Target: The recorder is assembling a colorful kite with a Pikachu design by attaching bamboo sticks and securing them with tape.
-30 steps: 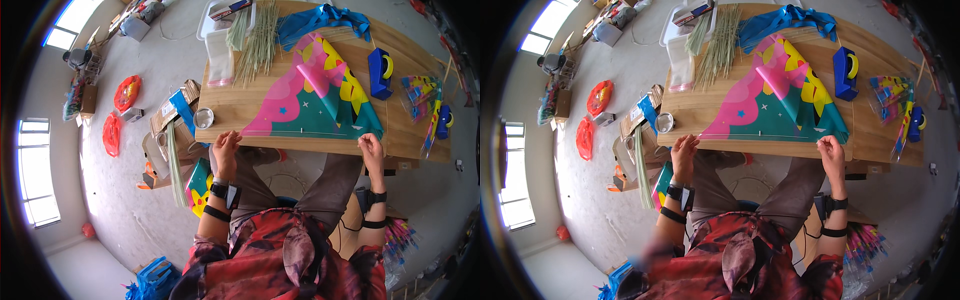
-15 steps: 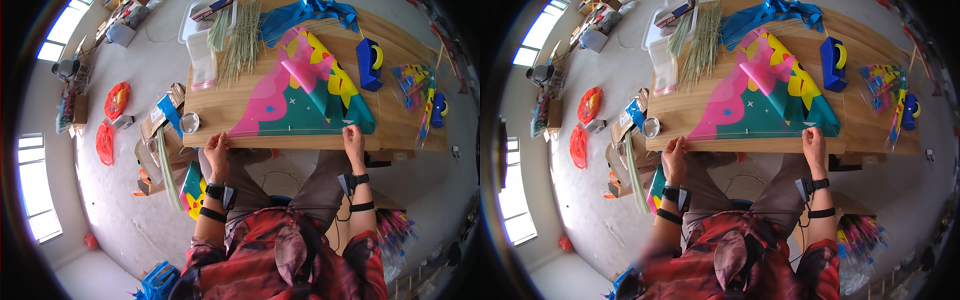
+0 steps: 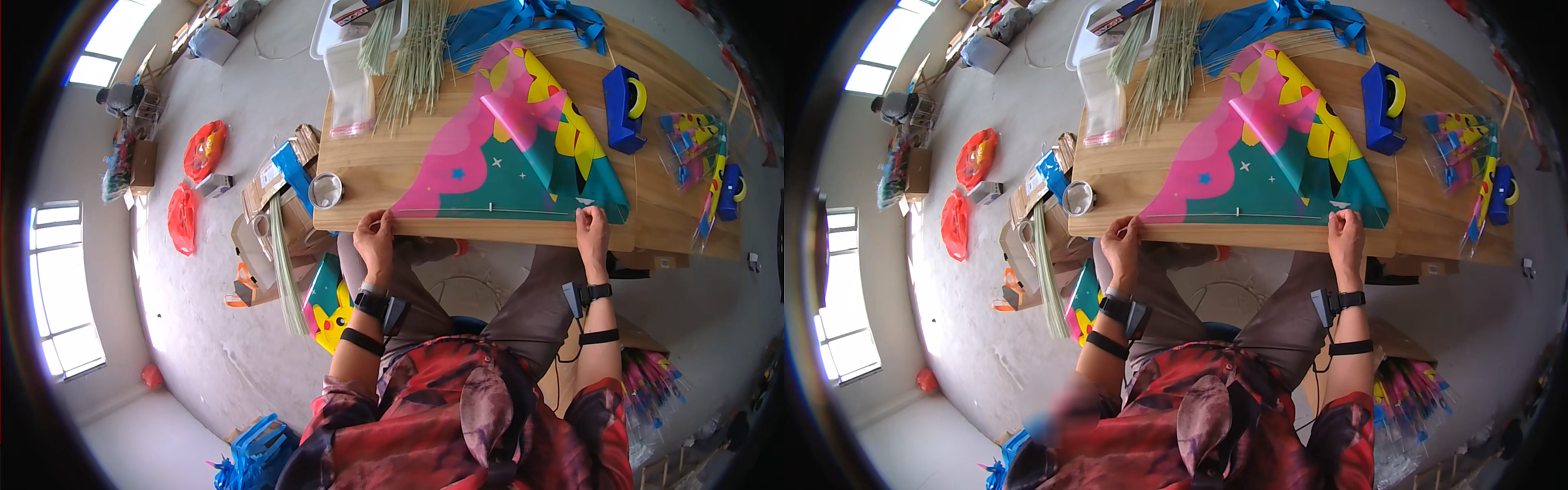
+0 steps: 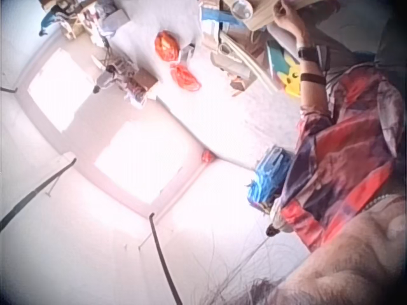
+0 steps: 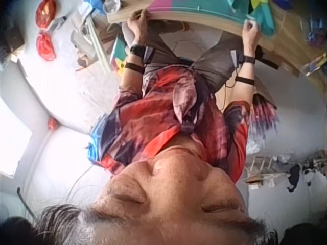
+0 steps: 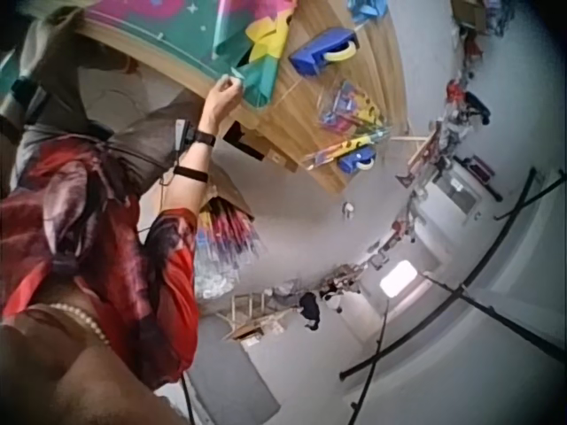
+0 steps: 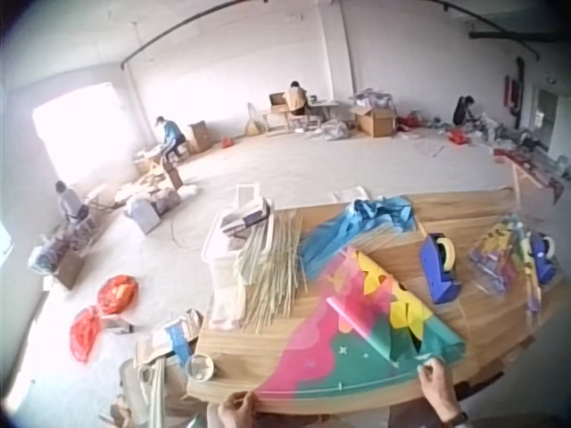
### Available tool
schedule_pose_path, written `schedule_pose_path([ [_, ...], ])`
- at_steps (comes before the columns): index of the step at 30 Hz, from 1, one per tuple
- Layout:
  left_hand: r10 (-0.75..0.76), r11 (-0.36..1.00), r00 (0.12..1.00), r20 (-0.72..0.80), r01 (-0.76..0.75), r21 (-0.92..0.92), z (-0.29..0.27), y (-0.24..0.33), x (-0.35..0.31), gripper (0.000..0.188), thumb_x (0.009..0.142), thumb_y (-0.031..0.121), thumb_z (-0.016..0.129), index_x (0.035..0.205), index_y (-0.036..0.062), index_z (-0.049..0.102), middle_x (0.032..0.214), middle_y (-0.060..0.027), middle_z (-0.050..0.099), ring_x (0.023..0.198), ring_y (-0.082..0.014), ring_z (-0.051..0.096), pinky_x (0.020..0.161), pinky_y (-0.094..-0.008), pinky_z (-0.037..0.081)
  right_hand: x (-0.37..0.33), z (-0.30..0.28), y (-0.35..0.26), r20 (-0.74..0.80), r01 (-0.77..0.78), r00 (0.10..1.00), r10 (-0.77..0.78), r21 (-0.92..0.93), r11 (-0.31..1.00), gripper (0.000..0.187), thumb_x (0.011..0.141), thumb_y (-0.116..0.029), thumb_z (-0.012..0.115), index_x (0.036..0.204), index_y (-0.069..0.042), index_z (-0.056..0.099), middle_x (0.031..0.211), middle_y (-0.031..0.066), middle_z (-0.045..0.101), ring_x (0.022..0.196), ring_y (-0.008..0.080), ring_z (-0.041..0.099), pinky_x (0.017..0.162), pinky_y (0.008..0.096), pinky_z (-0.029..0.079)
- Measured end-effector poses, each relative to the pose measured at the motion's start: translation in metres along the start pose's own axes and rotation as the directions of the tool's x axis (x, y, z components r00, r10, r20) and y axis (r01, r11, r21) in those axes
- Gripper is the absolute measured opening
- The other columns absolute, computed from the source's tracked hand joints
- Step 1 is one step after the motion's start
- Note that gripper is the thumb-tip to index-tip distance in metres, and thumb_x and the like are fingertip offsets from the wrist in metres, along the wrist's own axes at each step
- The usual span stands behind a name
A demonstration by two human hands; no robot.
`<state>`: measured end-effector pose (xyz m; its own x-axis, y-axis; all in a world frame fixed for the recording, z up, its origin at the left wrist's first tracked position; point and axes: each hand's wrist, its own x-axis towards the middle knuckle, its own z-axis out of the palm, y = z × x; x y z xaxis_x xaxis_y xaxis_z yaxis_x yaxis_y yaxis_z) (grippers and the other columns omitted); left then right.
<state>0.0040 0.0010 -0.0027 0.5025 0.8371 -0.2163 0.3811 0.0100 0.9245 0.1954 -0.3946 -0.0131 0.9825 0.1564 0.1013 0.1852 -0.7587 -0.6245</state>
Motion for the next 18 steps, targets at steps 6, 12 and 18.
schedule_pose_path([
  [6, 0.144, 0.978, 0.988, -0.053, -0.134, 0.161, 0.002, -0.011, 0.008, 0.019, 0.094, 0.019, 0.076, 0.097, -0.0002, 0.075, 0.071, -0.0024, 0.069, 0.057, -0.0067, 0.058, 0.05, -0.0224, 0.044, 0.0, 0.002, -0.003, -0.023, 0.032, 0.999, -0.033, -0.019, 0.999, 0.018, 0.098, -0.015, 0.068, 0.091, -0.001, 0.058, 0.087, 0.0127, 0.059, 0.074, 0.0283, 0.059, 0.07, 0.0407, 0.049],
  [12, 0.192, 0.964, 0.98, -0.055, -0.178, 0.2, 0.005, -0.02, 0.013, 0.022, 0.093, 0.02, 0.077, 0.097, -0.0013, 0.075, 0.071, -0.0031, 0.069, 0.054, -0.0078, 0.058, 0.048, -0.0245, 0.046, 0.0, 0.002, -0.005, -0.033, 0.027, 0.999, -0.029, -0.047, 0.998, 0.017, 0.098, -0.014, 0.067, 0.091, -0.001, 0.057, 0.088, 0.0134, 0.059, 0.077, 0.0303, 0.061, 0.071, 0.0417, 0.05],
  [18, 0.251, 0.936, 0.967, -0.036, -0.233, 0.262, 0.002, -0.021, 0.015, 0.021, 0.092, 0.02, 0.077, 0.096, -0.0007, 0.075, 0.074, -0.0041, 0.07, 0.055, -0.0093, 0.061, 0.049, -0.0255, 0.048, 0.0, 0.002, -0.011, -0.032, 0.025, 0.999, -0.027, -0.073, 0.997, 0.017, 0.097, -0.013, 0.068, 0.09, -0.002, 0.056, 0.088, 0.0133, 0.06, 0.078, 0.0311, 0.061, 0.072, 0.0425, 0.05],
])
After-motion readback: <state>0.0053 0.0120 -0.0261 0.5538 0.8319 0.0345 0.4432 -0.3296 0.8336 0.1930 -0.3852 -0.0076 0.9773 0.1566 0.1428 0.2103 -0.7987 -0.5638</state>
